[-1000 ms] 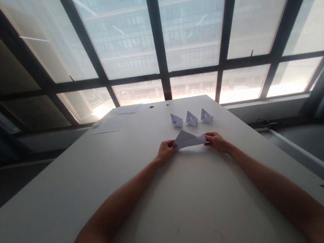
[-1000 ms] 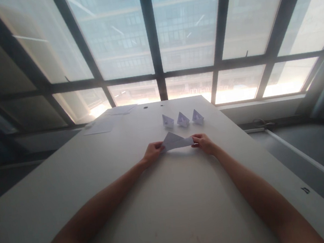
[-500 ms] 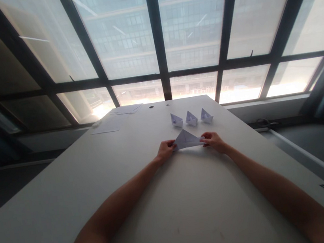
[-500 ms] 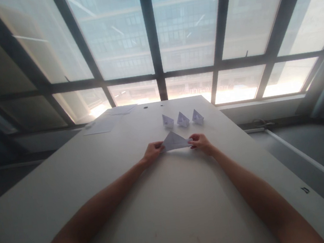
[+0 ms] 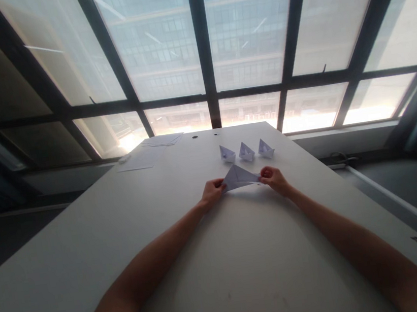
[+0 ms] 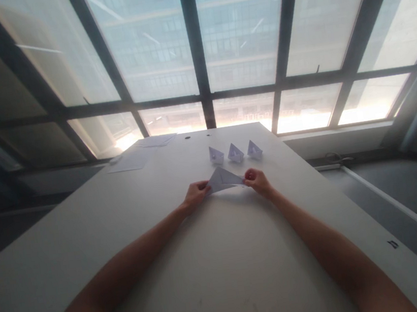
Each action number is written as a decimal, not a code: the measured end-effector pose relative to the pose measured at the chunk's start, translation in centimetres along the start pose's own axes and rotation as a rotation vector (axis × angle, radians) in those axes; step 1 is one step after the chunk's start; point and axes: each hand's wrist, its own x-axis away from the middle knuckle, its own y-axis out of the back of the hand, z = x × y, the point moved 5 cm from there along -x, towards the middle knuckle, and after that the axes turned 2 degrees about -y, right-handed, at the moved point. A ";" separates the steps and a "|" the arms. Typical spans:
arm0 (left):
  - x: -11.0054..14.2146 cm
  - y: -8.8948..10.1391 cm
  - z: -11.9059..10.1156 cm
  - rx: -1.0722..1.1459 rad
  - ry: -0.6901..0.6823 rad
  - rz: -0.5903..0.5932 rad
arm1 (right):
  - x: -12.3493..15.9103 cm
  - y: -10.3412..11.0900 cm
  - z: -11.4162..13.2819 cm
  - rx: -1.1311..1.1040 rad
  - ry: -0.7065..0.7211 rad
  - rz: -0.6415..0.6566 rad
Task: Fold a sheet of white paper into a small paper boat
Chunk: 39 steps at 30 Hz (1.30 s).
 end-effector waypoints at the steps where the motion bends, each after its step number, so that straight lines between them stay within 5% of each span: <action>1: 0.0 0.0 0.0 0.001 0.001 0.000 | 0.0 0.0 0.0 0.010 0.007 -0.012; 21: -0.1 0.2 0.1 0.040 0.004 -0.039 | 0.8 -0.5 0.3 -0.224 -0.101 0.192; 32: -0.4 0.1 0.4 0.012 -0.037 -0.024 | 0.2 -0.5 0.4 0.258 0.075 0.143; 39: -0.3 0.1 0.2 0.013 -0.021 -0.031 | 0.5 -0.8 1.0 0.350 0.154 0.159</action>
